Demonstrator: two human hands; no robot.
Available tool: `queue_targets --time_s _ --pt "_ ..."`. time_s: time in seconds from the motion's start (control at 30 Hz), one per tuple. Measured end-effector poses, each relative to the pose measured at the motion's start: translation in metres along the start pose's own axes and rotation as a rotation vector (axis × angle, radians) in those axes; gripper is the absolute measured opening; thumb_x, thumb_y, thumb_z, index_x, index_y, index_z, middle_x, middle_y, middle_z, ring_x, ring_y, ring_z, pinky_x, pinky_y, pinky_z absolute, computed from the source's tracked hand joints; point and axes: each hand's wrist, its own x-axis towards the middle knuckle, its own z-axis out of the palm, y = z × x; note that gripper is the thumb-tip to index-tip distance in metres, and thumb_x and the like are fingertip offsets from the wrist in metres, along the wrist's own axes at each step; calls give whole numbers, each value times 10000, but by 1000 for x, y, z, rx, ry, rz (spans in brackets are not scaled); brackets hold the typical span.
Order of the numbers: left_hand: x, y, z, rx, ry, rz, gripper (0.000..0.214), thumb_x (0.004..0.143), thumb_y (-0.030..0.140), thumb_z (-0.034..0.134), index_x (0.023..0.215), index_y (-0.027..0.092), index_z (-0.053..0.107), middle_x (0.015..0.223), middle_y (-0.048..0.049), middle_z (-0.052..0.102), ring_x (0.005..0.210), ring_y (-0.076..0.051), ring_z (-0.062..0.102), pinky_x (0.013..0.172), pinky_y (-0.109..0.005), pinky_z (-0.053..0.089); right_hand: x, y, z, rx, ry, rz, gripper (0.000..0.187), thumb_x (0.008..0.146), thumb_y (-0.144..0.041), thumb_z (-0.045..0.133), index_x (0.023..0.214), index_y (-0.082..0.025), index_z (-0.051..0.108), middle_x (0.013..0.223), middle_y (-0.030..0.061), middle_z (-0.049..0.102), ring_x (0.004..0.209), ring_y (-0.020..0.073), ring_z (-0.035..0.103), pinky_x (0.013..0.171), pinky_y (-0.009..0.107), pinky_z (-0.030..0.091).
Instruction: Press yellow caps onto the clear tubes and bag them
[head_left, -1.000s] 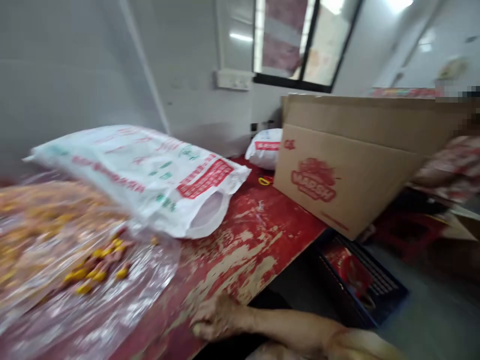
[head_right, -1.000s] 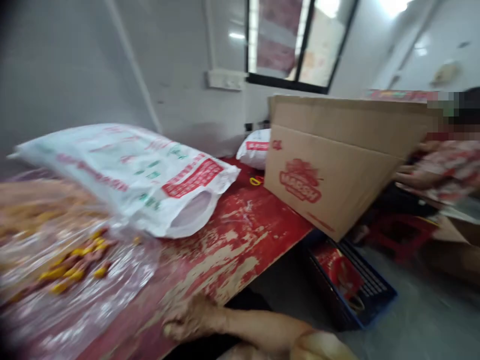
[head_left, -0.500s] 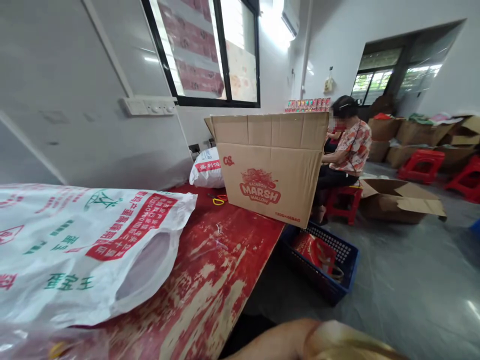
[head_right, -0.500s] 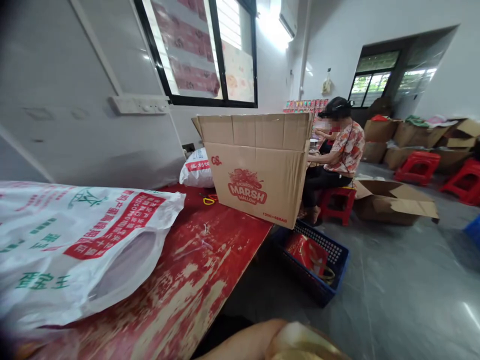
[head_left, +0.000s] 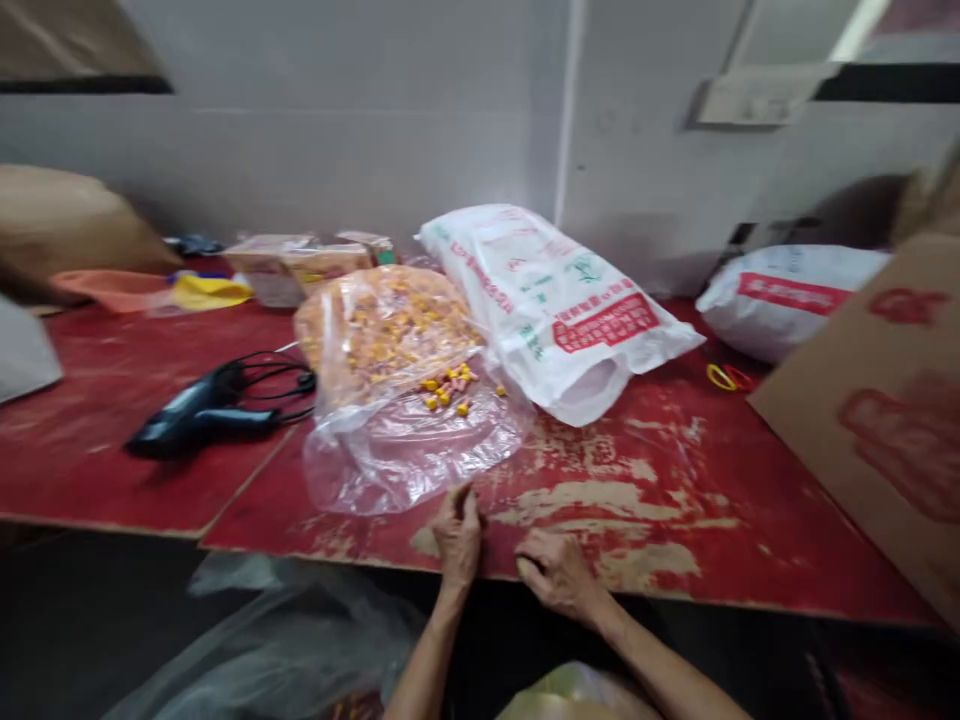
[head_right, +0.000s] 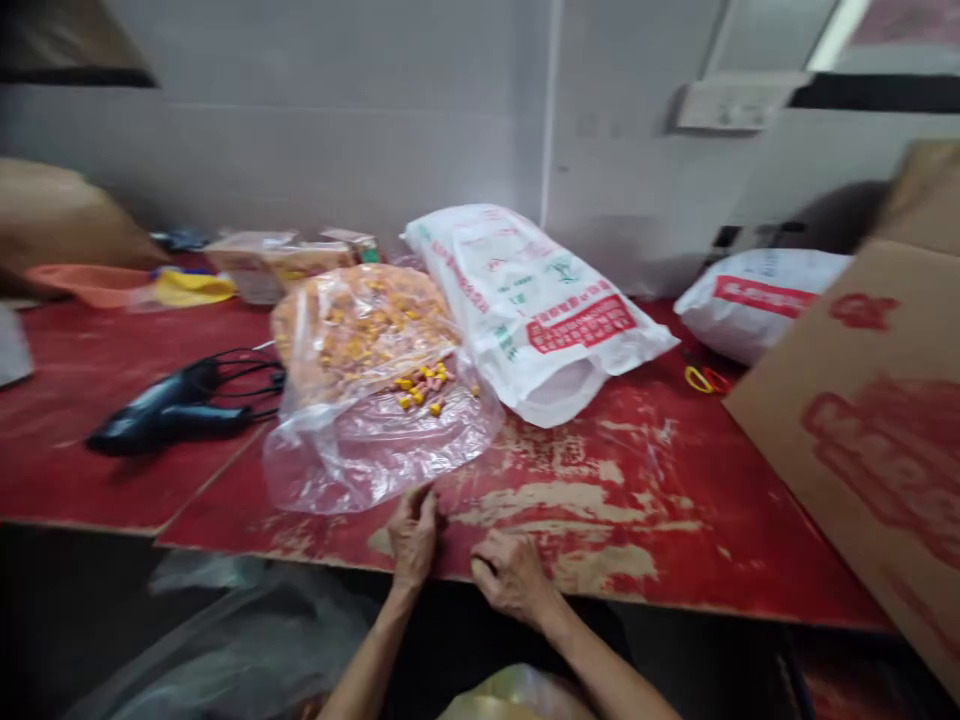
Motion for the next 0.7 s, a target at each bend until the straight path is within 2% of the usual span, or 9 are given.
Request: queue_targets --time_s 0.1,0.17,0.3,0.37,0.47,0.57,0.63,0.7 --pt "10 3 6 22 29 49 235 809 351 541 897 172 667 808 -52 699 745 -186 662 700 -308 530 -4 3 1 58 9 -42 205 837 -170 443 758 -199 630 644 4 588 579 112 533 557 236 324" --pt "28 12 13 81 41 109 201 817 321 536 896 180 655 811 -46 688 747 -174 650 707 -292 513 -7 2 1 77 15 -52 192 842 -168 450 776 -200 628 641 1 586 577 112 531 559 236 323" --pt "90 24 31 375 59 191 191 811 287 540 934 169 627 810 -54 647 715 -179 608 697 -298 482 -6 -2 0 59 17 -38 191 826 -157 453 769 -201 630 632 1 581 562 110 508 541 234 317" --pt "121 22 46 512 53 195 244 793 289 567 981 141 613 923 -111 639 818 -226 608 725 -326 473 -4 -5 -1 75 25 -34 189 807 -157 457 771 -199 639 623 -1 576 549 107 496 525 234 315" --pt "151 12 69 711 -44 215 297 805 292 555 1037 111 597 1062 -183 597 926 -284 590 711 -345 457 0 -5 -7 198 32 -4 206 795 -156 451 791 -197 652 628 -4 587 555 104 512 533 223 363" --pt "161 0 80 819 -135 280 233 858 255 456 967 131 620 998 -165 607 900 -282 590 692 -341 443 8 9 -28 299 70 56 214 802 -158 454 796 -221 659 660 -1 618 598 123 562 563 230 428" --pt "162 -6 79 811 -138 311 246 868 224 404 927 131 624 940 -158 611 892 -282 588 704 -347 439 20 32 -50 264 181 97 215 797 -161 464 831 -239 661 696 8 638 632 149 589 585 255 465" --pt "161 -12 76 811 -124 326 258 848 200 399 970 112 609 915 -159 609 882 -282 586 719 -357 440 38 66 -76 154 332 149 233 802 -165 462 907 -233 659 769 30 654 690 169 612 633 282 502"
